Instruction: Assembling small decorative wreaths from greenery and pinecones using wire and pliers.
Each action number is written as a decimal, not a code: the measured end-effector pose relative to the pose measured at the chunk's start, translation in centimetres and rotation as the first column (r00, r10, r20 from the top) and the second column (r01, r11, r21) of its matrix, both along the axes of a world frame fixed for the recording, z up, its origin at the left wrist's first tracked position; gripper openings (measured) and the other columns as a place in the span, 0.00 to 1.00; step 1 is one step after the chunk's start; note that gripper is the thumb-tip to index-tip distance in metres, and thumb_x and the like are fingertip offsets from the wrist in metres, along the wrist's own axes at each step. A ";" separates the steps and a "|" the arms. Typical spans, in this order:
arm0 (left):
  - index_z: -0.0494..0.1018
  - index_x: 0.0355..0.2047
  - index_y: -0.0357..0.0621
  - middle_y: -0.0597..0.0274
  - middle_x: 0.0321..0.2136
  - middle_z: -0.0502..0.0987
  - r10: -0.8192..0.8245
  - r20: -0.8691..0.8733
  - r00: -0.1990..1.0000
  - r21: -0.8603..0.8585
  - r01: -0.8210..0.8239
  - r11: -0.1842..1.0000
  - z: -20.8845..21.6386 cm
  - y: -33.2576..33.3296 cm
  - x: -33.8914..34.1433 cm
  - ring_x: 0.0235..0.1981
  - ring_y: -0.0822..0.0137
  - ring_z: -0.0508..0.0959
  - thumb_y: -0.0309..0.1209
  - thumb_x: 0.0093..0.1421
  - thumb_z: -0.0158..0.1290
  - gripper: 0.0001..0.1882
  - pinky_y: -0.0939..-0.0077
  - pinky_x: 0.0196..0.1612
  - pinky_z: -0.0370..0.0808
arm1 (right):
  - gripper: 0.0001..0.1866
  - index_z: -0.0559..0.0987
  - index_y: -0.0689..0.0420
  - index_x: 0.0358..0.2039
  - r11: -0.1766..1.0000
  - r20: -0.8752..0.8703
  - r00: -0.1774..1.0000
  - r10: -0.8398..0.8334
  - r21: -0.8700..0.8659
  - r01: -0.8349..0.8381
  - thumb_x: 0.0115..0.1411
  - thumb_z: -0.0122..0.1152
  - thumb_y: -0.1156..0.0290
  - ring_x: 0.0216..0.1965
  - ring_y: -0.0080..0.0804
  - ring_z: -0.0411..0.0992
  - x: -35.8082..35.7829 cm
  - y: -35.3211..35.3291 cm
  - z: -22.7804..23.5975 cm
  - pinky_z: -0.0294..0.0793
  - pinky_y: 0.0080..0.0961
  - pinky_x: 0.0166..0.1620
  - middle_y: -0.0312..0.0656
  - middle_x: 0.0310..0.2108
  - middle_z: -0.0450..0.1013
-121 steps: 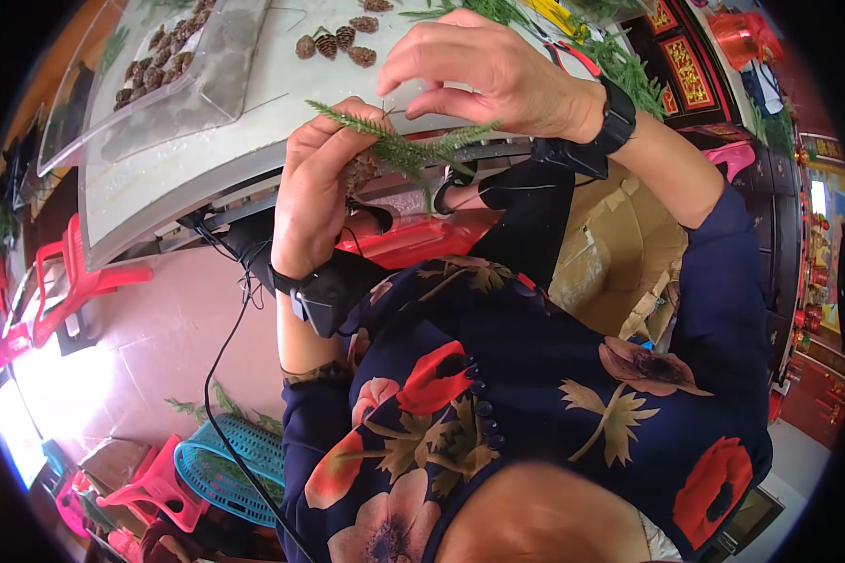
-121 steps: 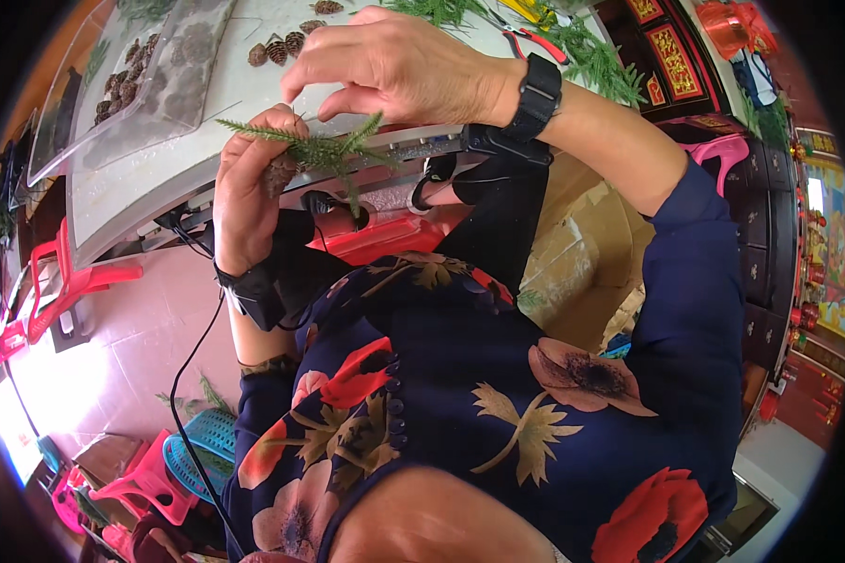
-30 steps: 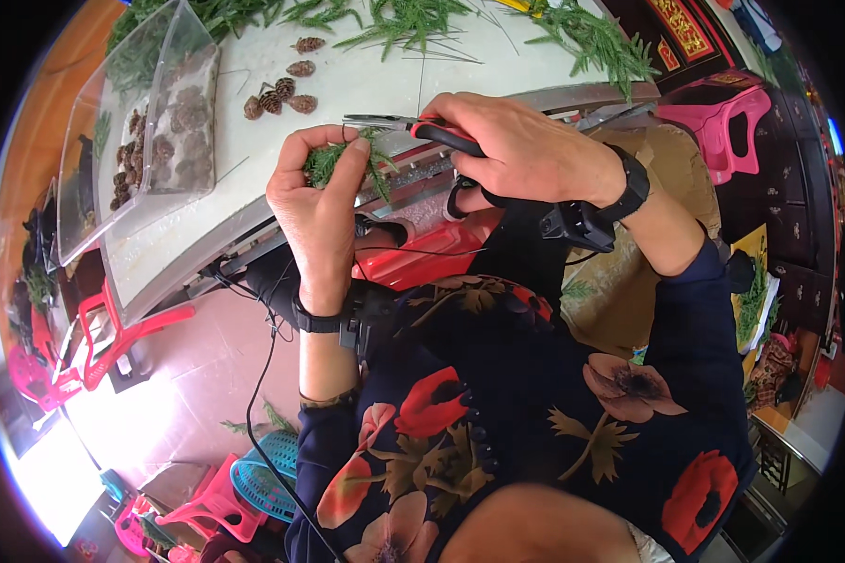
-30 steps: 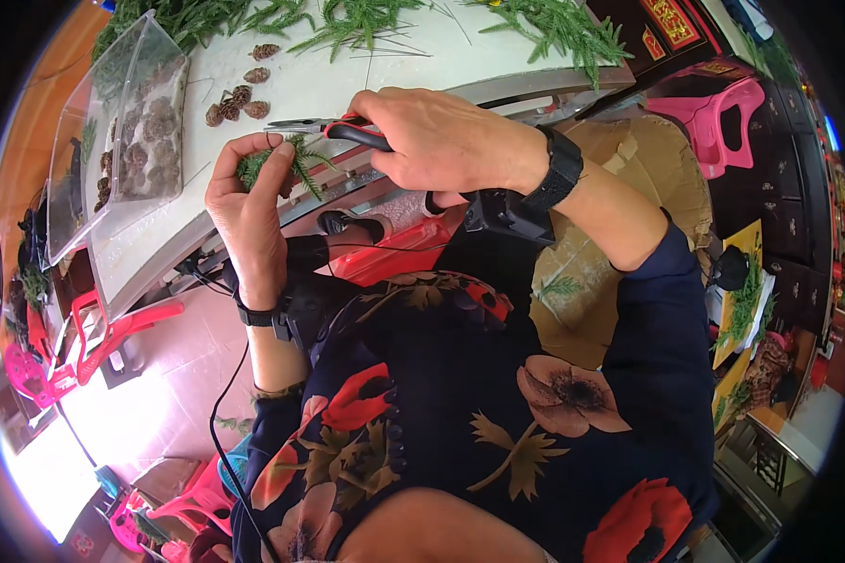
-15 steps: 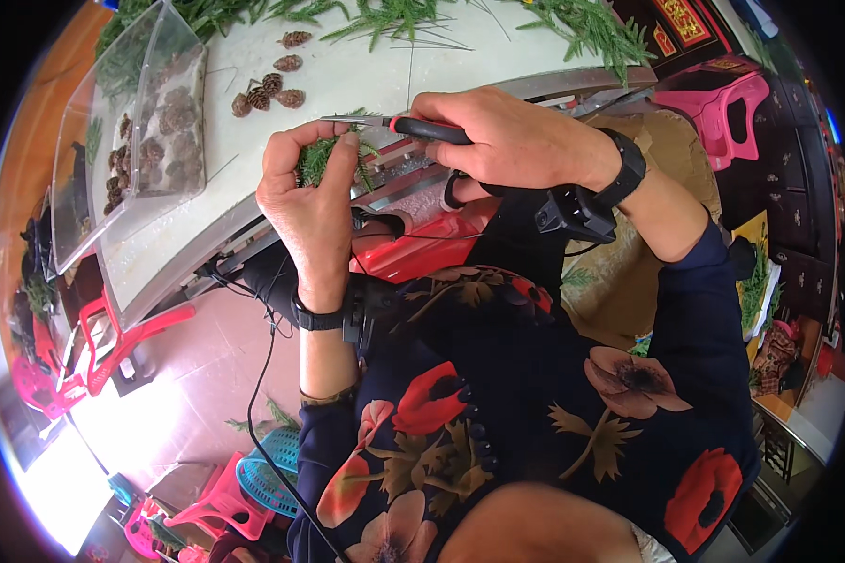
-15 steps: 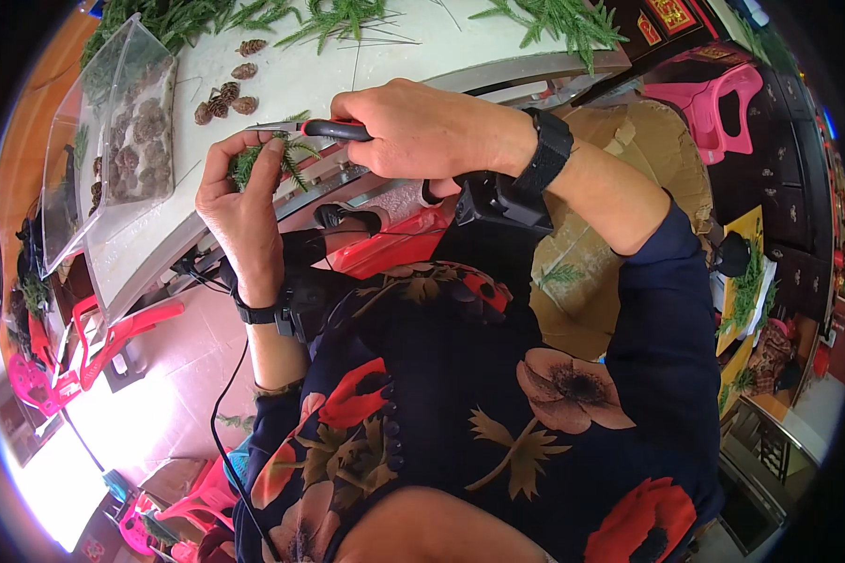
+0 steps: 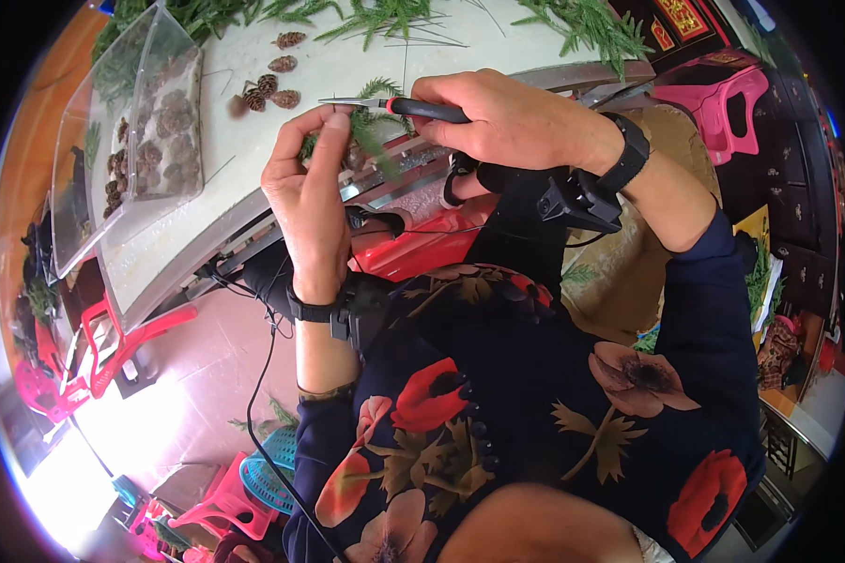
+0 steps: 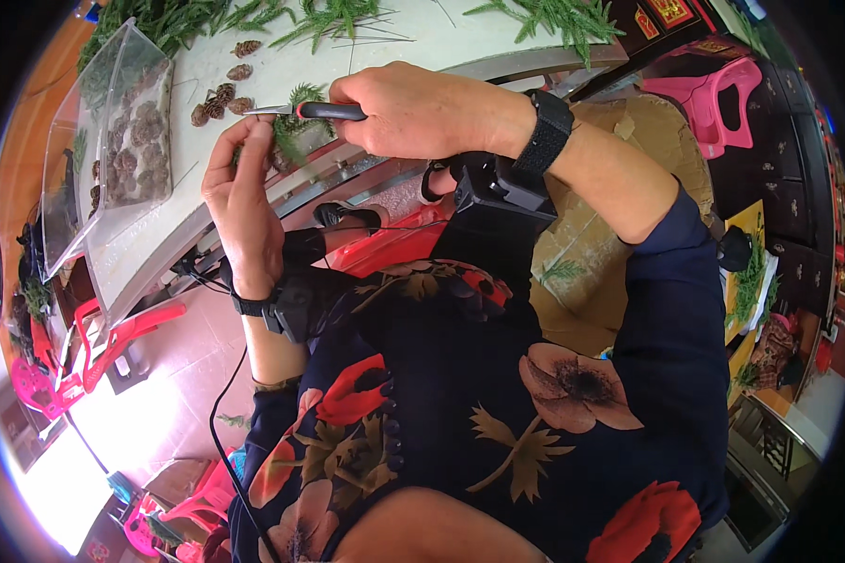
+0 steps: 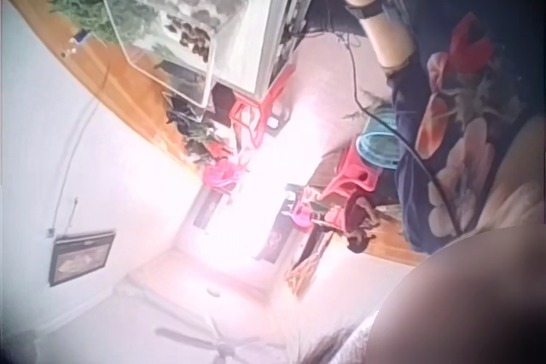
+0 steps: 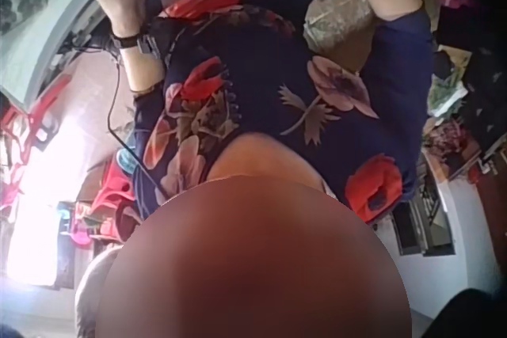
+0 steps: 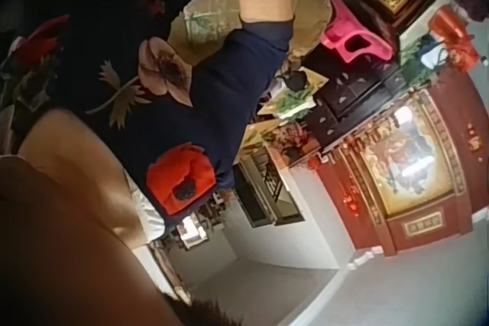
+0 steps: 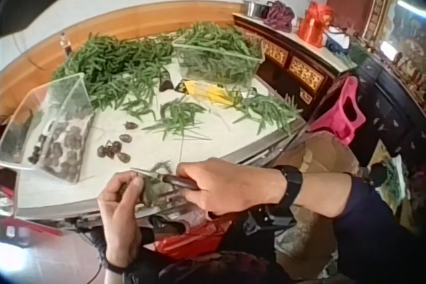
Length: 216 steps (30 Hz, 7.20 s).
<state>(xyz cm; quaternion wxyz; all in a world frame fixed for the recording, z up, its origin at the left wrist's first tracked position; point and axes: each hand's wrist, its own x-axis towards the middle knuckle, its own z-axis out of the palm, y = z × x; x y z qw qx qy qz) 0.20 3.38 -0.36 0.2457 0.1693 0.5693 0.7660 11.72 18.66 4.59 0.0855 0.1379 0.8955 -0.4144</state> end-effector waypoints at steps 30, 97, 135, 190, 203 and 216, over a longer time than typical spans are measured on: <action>0.75 0.35 0.36 0.65 0.29 0.77 -0.138 0.210 0.968 0.027 0.135 0.990 -1.0 -0.4 -2.0 0.28 0.76 0.76 0.21 0.54 0.58 0.07 0.84 0.33 0.72 | 0.10 0.70 0.62 0.38 0.977 -0.161 0.985 0.068 0.211 -0.033 0.61 0.51 0.68 0.32 0.47 0.71 0.1 0.0 -1.6 0.69 0.38 0.31 0.48 0.31 0.72; 0.73 0.33 0.36 0.59 0.27 0.78 -0.255 0.216 0.942 0.010 0.259 0.966 -1.5 -0.4 -1.4 0.26 0.73 0.77 0.20 0.55 0.56 0.05 0.80 0.31 0.74 | 0.18 0.74 0.64 0.41 0.974 0.143 0.982 0.123 0.173 -0.147 0.57 0.54 0.62 0.32 0.49 0.73 0.3 0.6 2.3 0.69 0.38 0.38 0.54 0.30 0.74; 0.72 0.42 0.39 0.65 0.23 0.74 0.049 -0.655 0.754 -0.312 -0.329 0.891 -6.2 0.7 -4.6 0.20 0.76 0.69 0.29 0.59 0.55 0.12 0.80 0.21 0.64 | 0.22 0.75 0.62 0.37 0.383 -0.578 0.725 -0.375 0.616 0.689 0.62 0.50 0.53 0.36 0.47 0.74 2.8 23.5 12.4 0.73 0.37 0.38 0.51 0.27 0.74; 0.73 0.26 0.48 0.63 0.23 0.76 -0.105 -0.882 0.460 -0.397 -0.604 0.691 -7.1 2.0 -4.5 0.23 0.58 0.76 0.36 0.59 0.53 0.08 0.64 0.24 0.70 | 0.18 0.77 0.55 0.42 0.704 -0.463 0.834 0.299 0.698 0.135 0.52 0.64 0.63 0.47 0.36 0.69 -1.6 3.9 -9.9 0.67 0.33 0.47 0.38 0.44 0.72; 0.74 0.36 0.46 0.57 0.31 0.74 -0.161 -0.884 0.439 -0.396 -0.520 0.757 -4.6 0.0 -7.5 0.30 0.53 0.77 0.26 0.55 0.52 0.08 0.62 0.30 0.72 | 0.17 0.79 0.55 0.40 0.679 -0.556 0.647 0.521 0.729 0.080 0.48 0.62 0.67 0.45 0.30 0.70 0.6 3.7 -11.5 0.68 0.29 0.47 0.35 0.43 0.75; 0.75 0.39 0.42 0.58 0.35 0.77 -0.325 -0.853 0.408 -0.505 -0.490 0.711 -2.9 1.2 -9.2 0.30 0.63 0.77 0.29 0.55 0.55 0.10 0.70 0.33 0.72 | 0.10 0.78 0.54 0.35 0.564 -0.549 0.556 0.624 0.809 0.165 0.50 0.55 0.71 0.38 0.27 0.71 -0.3 3.6 -12.0 0.69 0.26 0.45 0.33 0.37 0.75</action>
